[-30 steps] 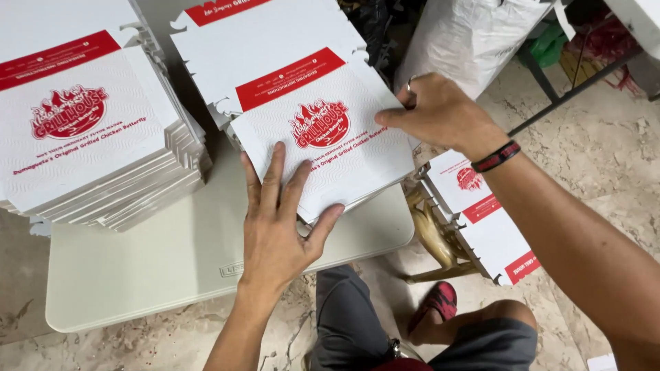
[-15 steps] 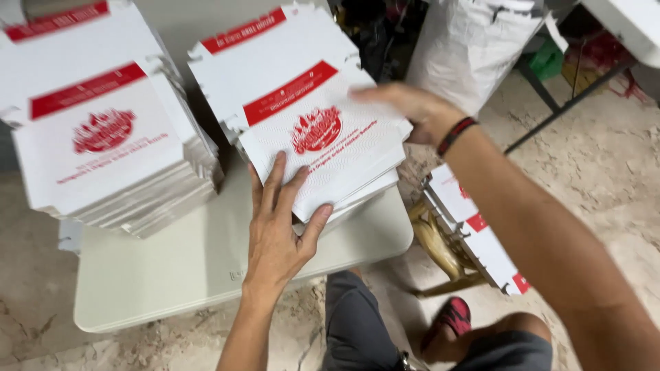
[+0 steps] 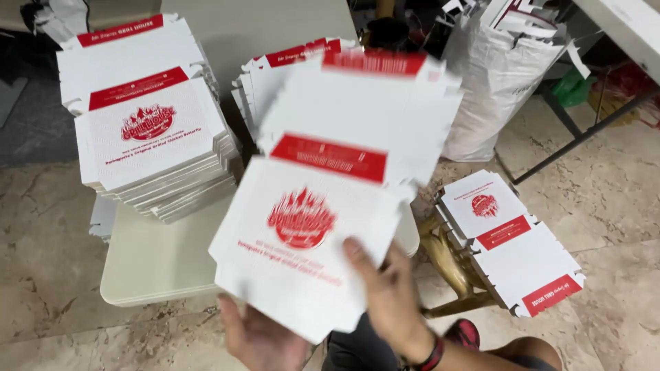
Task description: The person sits on a chair and repeatedly folds flat white cardboard boxes with red branding. They pick up stacks of boxes, fold them into shape on their lap, align the edges, and place the finished boxes onto a nearby stool.
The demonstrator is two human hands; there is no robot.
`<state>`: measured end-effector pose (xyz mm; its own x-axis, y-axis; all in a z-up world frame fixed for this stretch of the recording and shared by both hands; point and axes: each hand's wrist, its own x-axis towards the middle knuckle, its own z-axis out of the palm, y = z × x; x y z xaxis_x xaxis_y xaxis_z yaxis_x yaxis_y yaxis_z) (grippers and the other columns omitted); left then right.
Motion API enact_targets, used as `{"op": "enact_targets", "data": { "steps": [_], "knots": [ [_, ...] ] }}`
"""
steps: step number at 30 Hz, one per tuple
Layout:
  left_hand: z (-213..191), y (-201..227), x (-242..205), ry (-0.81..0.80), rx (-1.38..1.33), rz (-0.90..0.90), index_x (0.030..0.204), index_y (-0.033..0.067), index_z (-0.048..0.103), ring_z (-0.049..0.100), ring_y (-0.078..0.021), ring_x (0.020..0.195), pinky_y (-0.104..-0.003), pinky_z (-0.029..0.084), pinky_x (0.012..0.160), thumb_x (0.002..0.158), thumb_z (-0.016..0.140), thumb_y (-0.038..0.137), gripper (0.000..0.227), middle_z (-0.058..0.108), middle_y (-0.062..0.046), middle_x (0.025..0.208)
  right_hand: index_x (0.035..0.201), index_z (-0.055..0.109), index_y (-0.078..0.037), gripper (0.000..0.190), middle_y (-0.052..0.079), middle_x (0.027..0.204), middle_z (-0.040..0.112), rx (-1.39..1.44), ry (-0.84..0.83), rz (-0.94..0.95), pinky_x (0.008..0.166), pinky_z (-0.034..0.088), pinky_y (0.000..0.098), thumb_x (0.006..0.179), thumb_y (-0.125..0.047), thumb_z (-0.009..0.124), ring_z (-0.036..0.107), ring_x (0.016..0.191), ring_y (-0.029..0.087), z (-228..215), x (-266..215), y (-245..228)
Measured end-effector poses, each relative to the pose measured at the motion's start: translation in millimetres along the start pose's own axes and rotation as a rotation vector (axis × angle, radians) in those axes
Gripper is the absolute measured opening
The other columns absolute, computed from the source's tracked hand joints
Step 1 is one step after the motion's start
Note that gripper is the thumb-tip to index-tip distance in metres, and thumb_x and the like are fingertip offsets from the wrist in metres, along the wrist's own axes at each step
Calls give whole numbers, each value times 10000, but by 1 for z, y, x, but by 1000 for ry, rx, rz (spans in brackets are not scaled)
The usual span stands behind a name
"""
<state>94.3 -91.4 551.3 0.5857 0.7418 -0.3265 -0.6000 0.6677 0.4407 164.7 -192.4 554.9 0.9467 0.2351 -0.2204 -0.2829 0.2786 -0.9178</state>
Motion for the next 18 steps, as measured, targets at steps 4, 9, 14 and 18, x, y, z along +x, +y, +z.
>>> {"op": "enact_targets", "data": {
  "steps": [4, 9, 14, 18],
  "knots": [
    [-12, 28, 40, 145, 354, -193, 1427, 97, 567, 623, -291, 1133, -479, 496, 984, 923, 516, 260, 532, 661, -127, 1313, 947, 733, 18, 349, 139, 773, 799, -434, -690, 392, 367, 513, 221, 1006, -306, 617, 673, 447, 183, -25, 4, 1],
    [13, 50, 43, 215, 431, -196, 1393, 112, 606, 652, -303, 1107, -456, 524, 951, 889, 566, 184, 511, 693, -109, 1278, 769, 673, -66, 412, 47, 638, 655, -954, -472, 104, 614, 502, 267, 1008, -399, 633, 596, 555, 117, -61, 56, -116],
    [2, 58, 50, 164, 360, -263, 1339, 123, 621, 646, -292, 1105, -447, 508, 992, 869, 574, 275, 497, 690, -95, 1253, 1549, 426, -179, 739, -36, 1670, 329, -1249, -2, -136, 1235, 211, 432, 940, -596, 384, 314, 1519, 205, -17, 170, -138],
    [16, 64, 44, 198, 451, -241, 1338, 130, 629, 659, -311, 1089, -489, 532, 942, 890, 612, 194, 453, 706, -125, 1241, 1525, 351, -60, 654, 159, 1536, 394, -1547, -120, 38, 1109, 343, 448, 1012, -465, 359, 398, 1392, 351, -15, 210, -124]
  ]
}}
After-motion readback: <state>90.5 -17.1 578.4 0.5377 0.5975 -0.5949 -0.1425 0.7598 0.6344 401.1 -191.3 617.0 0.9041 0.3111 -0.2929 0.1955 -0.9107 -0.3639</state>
